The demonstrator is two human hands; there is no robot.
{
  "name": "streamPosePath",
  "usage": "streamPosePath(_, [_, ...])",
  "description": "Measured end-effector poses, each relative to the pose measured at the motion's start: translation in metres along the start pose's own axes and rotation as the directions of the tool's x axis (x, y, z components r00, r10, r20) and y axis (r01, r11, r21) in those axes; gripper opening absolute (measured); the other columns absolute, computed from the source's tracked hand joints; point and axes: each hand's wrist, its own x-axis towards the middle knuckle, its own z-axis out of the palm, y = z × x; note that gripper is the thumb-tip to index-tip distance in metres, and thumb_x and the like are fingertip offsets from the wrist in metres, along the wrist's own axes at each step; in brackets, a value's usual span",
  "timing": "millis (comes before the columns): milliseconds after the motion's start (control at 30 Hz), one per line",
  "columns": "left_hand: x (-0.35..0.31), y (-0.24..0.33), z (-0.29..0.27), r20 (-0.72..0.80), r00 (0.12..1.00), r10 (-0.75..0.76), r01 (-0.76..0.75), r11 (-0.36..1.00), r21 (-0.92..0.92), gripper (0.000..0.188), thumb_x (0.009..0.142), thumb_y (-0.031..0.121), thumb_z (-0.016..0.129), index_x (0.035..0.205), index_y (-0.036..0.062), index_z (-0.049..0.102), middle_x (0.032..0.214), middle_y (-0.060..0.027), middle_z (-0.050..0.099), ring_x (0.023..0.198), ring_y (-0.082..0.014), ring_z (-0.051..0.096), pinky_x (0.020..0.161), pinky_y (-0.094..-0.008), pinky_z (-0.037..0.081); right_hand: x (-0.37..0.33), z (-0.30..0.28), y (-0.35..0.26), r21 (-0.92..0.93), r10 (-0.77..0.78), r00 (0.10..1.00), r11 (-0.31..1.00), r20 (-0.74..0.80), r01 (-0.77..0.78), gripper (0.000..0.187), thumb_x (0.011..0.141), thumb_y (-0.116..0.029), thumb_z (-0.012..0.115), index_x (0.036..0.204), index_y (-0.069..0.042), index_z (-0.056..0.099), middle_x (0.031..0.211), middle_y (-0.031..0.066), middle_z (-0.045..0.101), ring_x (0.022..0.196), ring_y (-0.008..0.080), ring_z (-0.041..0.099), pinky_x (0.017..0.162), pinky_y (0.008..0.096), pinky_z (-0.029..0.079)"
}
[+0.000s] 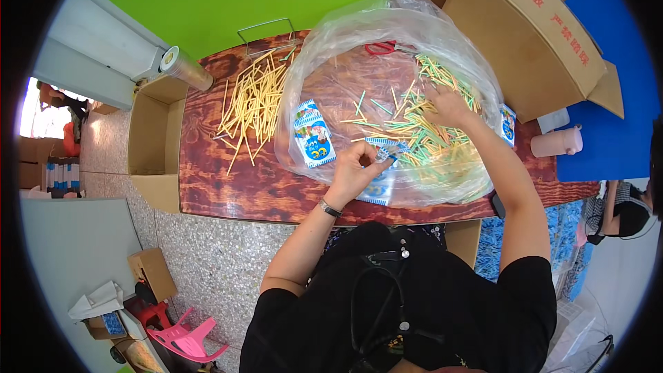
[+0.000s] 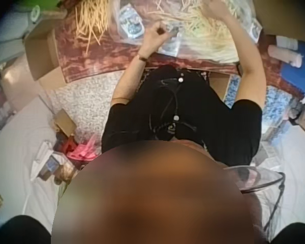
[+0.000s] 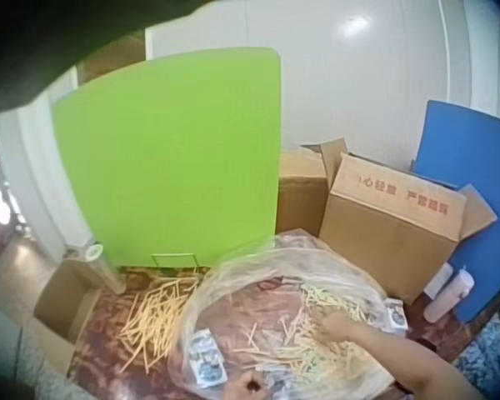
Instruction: Placing blue packets into a large plastic bag filled with colorful plastic sticks on a workbench.
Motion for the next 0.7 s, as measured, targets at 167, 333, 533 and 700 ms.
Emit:
streamPosePath(167, [0.001, -0.001, 0.002, -0.013, 0.997, 0.072, -0.071, 0.996, 0.054, 0.029, 0.076, 0.011, 0.081, 0.073, 0.0089, 0.052, 0.065, 0.0083, 0.048, 0.058, 0.0002, 0.041, 0.049, -0.0180, 0.034, -0.005, 0.017, 0.010, -0.044, -0.100, 0.983, 0.995, -0.151, 0.095, 0.046, 0.083, -0.035, 0.063, 0.118, -0.007, 0.054, 0.120, 0.0211, 0.053, 0.114, 0.0372, 0.051, 0.096, 0.0517, 0.041])
streamPosePath(333, [0.000, 0.002, -0.001, -0.019, 0.997, 0.078, -0.076, 0.993, 0.088, 0.029, 0.076, 0.013, 0.081, 0.072, 0.0086, 0.053, 0.065, 0.0078, 0.049, 0.058, -0.0001, 0.042, 0.049, -0.0182, 0.035, -0.004, 0.010, 0.021, -0.196, -0.169, 0.954, 0.973, -0.247, 0.122, 0.032, 0.088, -0.026, 0.058, 0.112, -0.005, 0.058, 0.110, 0.0190, 0.058, 0.104, 0.0378, 0.054, 0.092, 0.0514, 0.042])
streamPosePath(533, [-0.002, 0.000, -0.006, -0.029, 1.000, 0.004, -0.003, 1.000, 0.015, 0.030, 0.076, 0.015, 0.082, 0.071, 0.0080, 0.053, 0.065, 0.0066, 0.050, 0.058, -0.0004, 0.044, 0.049, -0.0177, 0.035, -0.008, -0.040, 0.019, 0.861, 0.047, 0.997, 0.508, -0.067, 0.034, 0.026, 0.098, -0.027, 0.051, 0.108, -0.003, 0.055, 0.090, 0.0060, 0.063, 0.076, 0.0221, 0.064, 0.073, 0.0375, 0.051])
streamPosePath(700, [-0.003, -0.002, -0.002, -0.033, 0.999, -0.008, 0.008, 1.000, -0.011, 0.030, 0.073, 0.014, 0.082, 0.070, 0.0076, 0.053, 0.064, 0.0032, 0.052, 0.057, -0.0045, 0.046, 0.051, -0.0221, 0.039, -0.019, -0.033, 0.000, 0.924, 0.036, 0.989, -0.363, 0.141, -0.119, 0.019, 0.100, -0.027, 0.051, 0.106, -0.010, 0.056, 0.087, 0.0018, 0.060, 0.071, 0.0113, 0.058, 0.057, 0.0258, 0.050])
